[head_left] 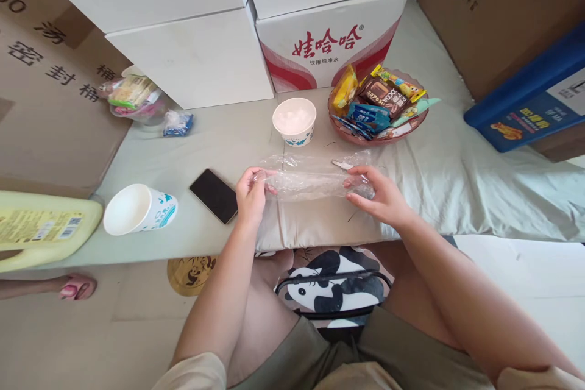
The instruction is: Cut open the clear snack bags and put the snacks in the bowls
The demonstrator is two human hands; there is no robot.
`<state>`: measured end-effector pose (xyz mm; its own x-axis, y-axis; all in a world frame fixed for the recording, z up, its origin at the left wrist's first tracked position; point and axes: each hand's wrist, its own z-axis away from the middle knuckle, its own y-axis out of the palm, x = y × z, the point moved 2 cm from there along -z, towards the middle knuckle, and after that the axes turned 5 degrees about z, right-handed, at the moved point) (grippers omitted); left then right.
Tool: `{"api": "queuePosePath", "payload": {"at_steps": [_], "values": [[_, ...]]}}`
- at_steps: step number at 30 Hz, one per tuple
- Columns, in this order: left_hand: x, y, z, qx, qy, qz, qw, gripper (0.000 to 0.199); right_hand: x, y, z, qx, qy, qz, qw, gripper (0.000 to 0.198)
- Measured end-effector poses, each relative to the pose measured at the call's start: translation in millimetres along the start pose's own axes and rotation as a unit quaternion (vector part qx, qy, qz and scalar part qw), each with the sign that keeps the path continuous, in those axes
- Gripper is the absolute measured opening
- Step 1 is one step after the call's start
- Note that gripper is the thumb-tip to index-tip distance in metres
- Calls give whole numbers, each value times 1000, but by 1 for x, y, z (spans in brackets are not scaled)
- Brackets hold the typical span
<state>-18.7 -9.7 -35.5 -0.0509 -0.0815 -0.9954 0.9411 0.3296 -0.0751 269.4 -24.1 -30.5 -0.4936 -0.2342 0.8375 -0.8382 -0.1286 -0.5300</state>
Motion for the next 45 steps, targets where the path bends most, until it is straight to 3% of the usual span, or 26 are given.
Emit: {"api": "queuePosePath", "payload": {"at_steps": [4,7,13,18,21,29,35,41,45], "values": [[0,-2,-4,-32,-8,-12,999,15,-1,1,-4,-51,57,-54,996,35],[4,-3,-5,-6,-23,-36,999,15,-2,1,-6,-95,116,-112,982,26],[4,-1,-4,19,50,-34,998,18,-5,1,-10,-162,171,-220,946,30],[2,5,1,99,-31,3,995,26,-3,4,-10,-116,179,-177,961,35],[2,7,2,130,-40,-20,990,28,-5,6,-10,-98,181,-147,967,34],[6,2,-3,68,-4,-18,998,25,-18,8,-8,-67,199,-76,975,21],[6,4,1,132,-33,-13,991,23,-16,8,-6,-42,202,-62,977,22],[5,4,-2,82,-13,-16,996,25,-16,7,-6,-43,195,-62,978,23],[3,4,-1,86,-26,-22,996,23,-14,7,-6,-43,204,-74,975,17]]}}
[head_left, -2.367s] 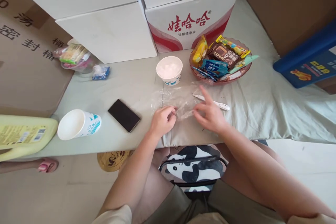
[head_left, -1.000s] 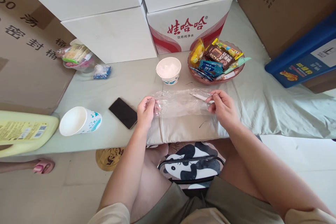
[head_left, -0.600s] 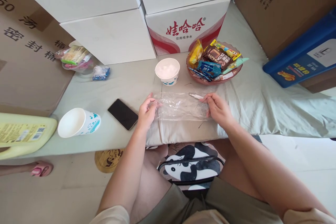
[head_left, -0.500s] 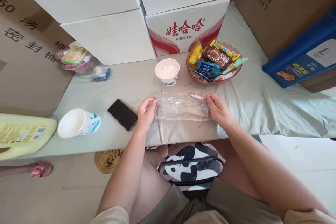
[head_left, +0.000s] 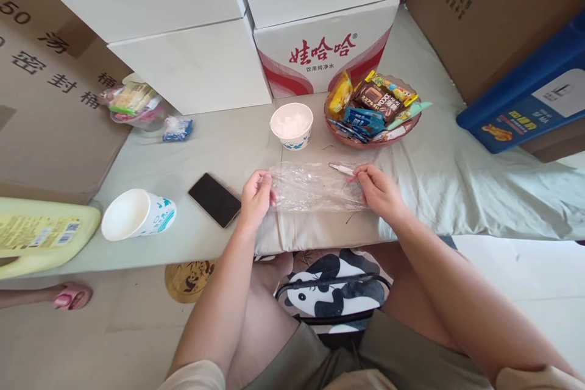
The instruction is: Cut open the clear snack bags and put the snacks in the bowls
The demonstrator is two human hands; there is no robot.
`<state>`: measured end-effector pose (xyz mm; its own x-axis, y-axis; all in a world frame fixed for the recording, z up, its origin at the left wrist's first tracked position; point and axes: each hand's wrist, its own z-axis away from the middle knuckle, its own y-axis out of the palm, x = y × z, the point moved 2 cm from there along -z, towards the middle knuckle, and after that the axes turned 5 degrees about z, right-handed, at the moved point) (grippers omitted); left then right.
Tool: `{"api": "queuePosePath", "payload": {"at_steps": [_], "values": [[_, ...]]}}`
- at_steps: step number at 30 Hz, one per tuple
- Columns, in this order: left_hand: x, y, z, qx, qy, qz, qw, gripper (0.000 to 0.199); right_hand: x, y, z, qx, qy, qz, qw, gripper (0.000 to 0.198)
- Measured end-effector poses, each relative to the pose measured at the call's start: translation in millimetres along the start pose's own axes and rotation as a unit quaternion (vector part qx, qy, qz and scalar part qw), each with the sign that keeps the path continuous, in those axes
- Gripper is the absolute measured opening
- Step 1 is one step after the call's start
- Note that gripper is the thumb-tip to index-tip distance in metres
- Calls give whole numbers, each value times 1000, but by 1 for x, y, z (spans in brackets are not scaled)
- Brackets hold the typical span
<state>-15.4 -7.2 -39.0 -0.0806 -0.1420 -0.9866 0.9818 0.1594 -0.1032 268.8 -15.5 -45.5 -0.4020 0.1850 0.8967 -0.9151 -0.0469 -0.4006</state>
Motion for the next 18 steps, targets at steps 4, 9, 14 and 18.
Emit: {"api": "queuePosePath", "payload": {"at_steps": [4,9,14,18], "values": [[-3,2,1,1,-5,7,1000,19,1,0,0,11,1,12,1000,25],[-4,4,2,5,-10,23,1000,14,3,-2,1,6,-15,33,999,33],[-3,3,1,-7,-11,9,1000,12,7,-3,2,6,-15,40,999,33],[-4,3,1,-6,-9,-7,1000,8,6,-2,2,4,-17,45,999,32]]}}
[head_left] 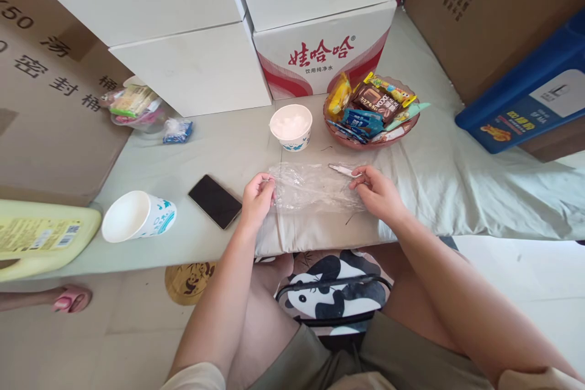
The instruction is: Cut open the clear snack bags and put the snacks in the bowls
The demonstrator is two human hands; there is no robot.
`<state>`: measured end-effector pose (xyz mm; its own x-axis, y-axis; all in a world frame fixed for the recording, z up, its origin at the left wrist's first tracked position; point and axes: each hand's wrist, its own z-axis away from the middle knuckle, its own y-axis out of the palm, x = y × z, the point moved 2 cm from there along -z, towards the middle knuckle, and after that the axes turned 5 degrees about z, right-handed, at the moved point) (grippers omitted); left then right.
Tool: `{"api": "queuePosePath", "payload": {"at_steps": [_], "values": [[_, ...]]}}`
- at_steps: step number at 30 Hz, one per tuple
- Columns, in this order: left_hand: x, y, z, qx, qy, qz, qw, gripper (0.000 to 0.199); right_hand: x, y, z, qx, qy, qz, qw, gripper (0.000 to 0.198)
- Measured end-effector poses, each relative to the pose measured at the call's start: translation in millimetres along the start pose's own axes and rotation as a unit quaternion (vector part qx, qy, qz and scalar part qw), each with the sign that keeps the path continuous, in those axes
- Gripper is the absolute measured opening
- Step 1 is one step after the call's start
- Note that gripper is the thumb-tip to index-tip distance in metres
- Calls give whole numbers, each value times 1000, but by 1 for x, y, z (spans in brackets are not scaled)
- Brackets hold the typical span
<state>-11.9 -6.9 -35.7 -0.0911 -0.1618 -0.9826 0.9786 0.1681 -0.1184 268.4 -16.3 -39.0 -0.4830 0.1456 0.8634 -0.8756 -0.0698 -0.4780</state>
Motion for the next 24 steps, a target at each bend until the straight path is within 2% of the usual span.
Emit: {"api": "queuePosePath", "payload": {"at_steps": [13,24], "values": [[1,0,0,17,15,-23,999,11,-3,1,0,1,-26,17,1000,28],[1,0,0,22,21,-26,999,12,-2,1,1,21,-38,70,997,28]]}}
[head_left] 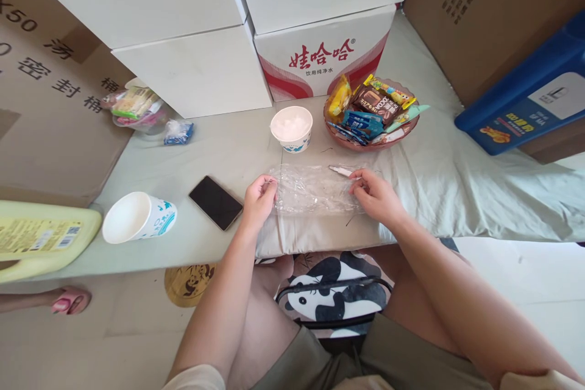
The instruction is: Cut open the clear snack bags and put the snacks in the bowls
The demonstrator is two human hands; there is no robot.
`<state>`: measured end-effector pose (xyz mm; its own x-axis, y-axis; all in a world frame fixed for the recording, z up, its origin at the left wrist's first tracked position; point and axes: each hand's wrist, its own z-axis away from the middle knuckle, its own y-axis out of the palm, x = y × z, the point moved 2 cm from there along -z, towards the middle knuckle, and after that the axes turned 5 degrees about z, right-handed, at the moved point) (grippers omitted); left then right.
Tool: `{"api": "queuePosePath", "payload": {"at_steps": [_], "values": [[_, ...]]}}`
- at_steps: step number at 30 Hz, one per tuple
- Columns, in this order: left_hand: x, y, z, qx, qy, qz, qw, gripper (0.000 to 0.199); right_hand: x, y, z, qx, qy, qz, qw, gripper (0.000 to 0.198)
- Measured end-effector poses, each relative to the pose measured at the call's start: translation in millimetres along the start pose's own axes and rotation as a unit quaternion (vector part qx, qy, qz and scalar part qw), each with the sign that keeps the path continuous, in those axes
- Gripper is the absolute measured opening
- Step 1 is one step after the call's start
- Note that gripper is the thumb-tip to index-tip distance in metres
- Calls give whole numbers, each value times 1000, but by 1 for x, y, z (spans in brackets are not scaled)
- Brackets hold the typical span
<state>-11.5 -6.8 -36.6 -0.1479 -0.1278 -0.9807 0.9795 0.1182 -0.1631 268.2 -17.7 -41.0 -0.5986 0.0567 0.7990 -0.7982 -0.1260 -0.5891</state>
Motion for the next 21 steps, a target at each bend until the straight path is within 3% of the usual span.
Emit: {"api": "queuePosePath", "payload": {"at_steps": [15,21], "values": [[4,-3,-1,-23,-4,16,1000,10,1,0,-1,8,2,8,1000,26],[11,-10,-6,-86,-16,16,996,20,-3,-11,-5,-129,35,-14,991,21]]}}
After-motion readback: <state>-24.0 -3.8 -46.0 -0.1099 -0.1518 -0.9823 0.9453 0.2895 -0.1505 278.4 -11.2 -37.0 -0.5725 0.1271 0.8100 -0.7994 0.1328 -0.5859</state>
